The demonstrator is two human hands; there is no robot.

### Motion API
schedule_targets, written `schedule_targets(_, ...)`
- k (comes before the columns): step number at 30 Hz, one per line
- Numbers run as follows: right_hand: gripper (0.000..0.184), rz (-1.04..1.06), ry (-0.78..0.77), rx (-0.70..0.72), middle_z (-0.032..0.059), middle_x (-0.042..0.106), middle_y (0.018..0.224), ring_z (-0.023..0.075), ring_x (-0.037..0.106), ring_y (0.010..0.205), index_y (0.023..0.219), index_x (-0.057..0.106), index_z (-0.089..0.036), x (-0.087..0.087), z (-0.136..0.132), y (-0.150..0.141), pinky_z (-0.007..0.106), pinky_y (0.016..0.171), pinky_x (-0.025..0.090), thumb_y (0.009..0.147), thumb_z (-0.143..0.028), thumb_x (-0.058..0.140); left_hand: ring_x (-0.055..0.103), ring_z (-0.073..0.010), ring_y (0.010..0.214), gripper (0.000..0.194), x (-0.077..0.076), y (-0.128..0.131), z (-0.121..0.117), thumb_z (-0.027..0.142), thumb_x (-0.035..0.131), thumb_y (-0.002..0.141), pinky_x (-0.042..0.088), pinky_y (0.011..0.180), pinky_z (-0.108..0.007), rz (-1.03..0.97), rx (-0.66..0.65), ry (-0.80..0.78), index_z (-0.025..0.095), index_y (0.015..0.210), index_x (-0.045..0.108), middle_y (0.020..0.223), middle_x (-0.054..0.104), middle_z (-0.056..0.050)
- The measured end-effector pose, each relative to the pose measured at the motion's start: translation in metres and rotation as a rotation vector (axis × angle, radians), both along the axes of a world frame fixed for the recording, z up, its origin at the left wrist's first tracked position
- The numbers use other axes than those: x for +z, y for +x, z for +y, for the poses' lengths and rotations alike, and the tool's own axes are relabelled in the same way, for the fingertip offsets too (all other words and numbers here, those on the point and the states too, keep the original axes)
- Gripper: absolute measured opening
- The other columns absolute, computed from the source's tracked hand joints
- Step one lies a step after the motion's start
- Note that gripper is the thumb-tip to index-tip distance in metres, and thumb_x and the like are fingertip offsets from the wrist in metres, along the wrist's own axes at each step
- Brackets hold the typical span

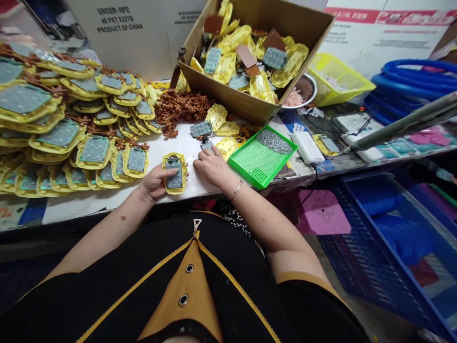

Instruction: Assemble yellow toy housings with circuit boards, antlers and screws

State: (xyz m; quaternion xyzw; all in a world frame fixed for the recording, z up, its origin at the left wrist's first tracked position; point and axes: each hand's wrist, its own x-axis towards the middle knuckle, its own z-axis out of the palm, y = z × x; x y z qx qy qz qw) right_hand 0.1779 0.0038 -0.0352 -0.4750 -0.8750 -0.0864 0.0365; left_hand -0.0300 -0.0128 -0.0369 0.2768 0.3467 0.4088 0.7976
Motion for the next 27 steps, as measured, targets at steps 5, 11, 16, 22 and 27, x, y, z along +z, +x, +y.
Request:
schedule_targets(5, 0.035, 0.006, 0.072, -0.062, 0.0154, 0.068, 0.110, 0.0286, 0.051, 0.107, 0.109, 0.071, -0.016, -0.007, 0.003, -0.008, 0.045, 0.102, 0.030, 0.099, -0.018, 0.038, 0.074, -0.0208, 0.073, 0.038, -0.002, -0.001, -0.004, 0.009, 0.080, 0.061, 0.060, 0.076, -0.035, -0.013, 0.028, 0.045, 0.009, 0.097, 0.068, 0.084, 0.077, -0.008)
schedule_targets(11, 0.039, 0.053, 0.104, -0.017, 0.0153, 0.064, 0.130, 0.0275, 0.051, 0.117, 0.129, 0.062, -0.014, -0.018, -0.018, -0.011, 0.041, 0.104, 0.031, 0.100, -0.018, 0.036, 0.074, -0.0202, 0.073, 0.034, -0.003, 0.000, -0.006, 0.010, 0.079, 0.064, 0.059, 0.084, -0.038, -0.055, 0.059, 0.065, 0.011, 0.096, 0.067, 0.082, 0.076, -0.007)
schedule_targets(16, 0.036, 0.104, 0.090, -0.043, 0.0156, 0.066, 0.127, 0.0271, 0.054, 0.113, 0.122, 0.065, -0.015, -0.022, -0.023, -0.008, 0.040, 0.101, 0.035, 0.099, -0.017, 0.037, 0.074, -0.0225, 0.071, 0.034, -0.004, -0.002, -0.007, 0.011, 0.080, 0.065, 0.061, 0.075, -0.036, -0.057, 0.032, 0.022, 0.010, 0.096, 0.067, 0.083, 0.076, -0.009)
schedule_targets(22, 0.036, 0.230, 0.011, -0.082, 0.0166, 0.068, 0.123, 0.0277, 0.058, 0.109, 0.126, 0.063, -0.014, -0.014, 0.008, -0.016, 0.040, 0.096, 0.040, 0.096, -0.019, 0.045, 0.074, -0.0230, 0.070, 0.037, -0.003, -0.003, -0.007, 0.016, 0.085, 0.063, 0.060, 0.072, -0.034, -0.043, 0.027, -0.003, 0.011, 0.096, 0.067, 0.082, 0.076, -0.010)
schedule_targets(27, 0.031, 0.349, -0.093, -0.128, 0.0161, 0.072, 0.112, 0.0269, 0.061, 0.103, 0.120, 0.065, -0.014, -0.001, 0.078, -0.058, 0.037, 0.092, 0.043, 0.093, -0.023, 0.051, 0.074, -0.0237, 0.071, 0.045, -0.001, -0.004, -0.008, 0.022, 0.090, 0.059, 0.059, 0.071, -0.034, -0.064, 0.011, -0.050, 0.012, 0.097, 0.068, 0.084, 0.076, -0.012)
